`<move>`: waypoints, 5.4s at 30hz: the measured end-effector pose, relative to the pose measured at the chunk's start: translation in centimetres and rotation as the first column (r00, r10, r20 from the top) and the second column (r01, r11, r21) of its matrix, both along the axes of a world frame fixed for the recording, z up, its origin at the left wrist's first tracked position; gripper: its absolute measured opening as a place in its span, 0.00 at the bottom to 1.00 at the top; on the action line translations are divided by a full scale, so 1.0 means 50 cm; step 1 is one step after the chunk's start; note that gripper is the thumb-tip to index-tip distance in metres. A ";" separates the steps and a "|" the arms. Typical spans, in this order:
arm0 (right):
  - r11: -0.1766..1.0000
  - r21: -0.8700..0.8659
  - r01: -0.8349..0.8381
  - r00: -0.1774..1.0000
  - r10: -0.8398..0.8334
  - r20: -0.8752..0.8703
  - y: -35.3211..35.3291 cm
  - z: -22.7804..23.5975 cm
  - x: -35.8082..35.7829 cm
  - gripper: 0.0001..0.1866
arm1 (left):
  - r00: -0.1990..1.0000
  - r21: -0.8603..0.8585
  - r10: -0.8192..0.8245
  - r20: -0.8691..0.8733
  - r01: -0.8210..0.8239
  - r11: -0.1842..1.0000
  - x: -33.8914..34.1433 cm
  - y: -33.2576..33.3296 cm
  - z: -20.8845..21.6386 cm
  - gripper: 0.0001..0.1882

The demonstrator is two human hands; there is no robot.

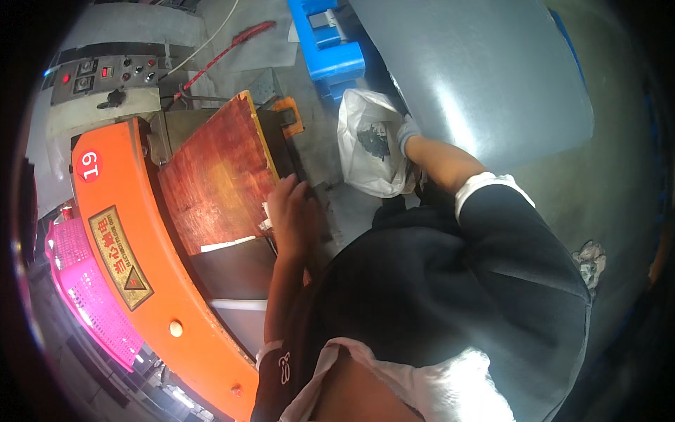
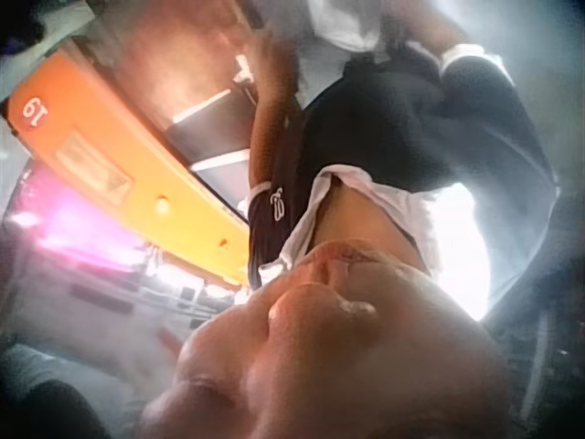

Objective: The person removes a protective film from a large black sheet on a workbench, then folds and stacks the sheet with others. They handle multiple sheets, aligning and placing them in a pile before moving to a storage area.

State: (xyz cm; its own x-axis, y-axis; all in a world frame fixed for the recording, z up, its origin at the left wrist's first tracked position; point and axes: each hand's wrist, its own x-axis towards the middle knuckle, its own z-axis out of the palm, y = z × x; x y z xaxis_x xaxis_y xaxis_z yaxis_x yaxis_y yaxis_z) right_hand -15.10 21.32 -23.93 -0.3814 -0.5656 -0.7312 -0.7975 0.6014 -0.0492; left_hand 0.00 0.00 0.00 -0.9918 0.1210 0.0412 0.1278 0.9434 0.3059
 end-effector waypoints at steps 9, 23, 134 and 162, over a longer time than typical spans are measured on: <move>0.970 -0.191 -0.150 0.987 0.135 -0.088 -0.083 -0.056 0.042 0.17 | 0.915 0.109 0.363 -0.176 -0.348 0.931 0.123 -0.078 -0.030 0.30; 0.490 0.025 0.872 0.479 -0.861 0.173 -0.259 -0.187 0.060 0.18 | 0.863 0.066 0.505 -0.009 -0.503 0.862 0.144 -0.074 -0.029 0.31; 0.002 -0.989 -0.150 0.753 0.648 -0.113 -0.228 0.514 0.493 0.10 | 0.461 0.179 0.839 -0.290 -0.835 0.520 0.637 0.139 -0.005 0.20; 0.028 -0.886 -0.463 0.775 0.497 -0.390 -0.231 0.471 0.623 0.08 | 0.006 0.175 0.913 -0.409 -0.981 0.085 0.968 0.288 -0.026 0.11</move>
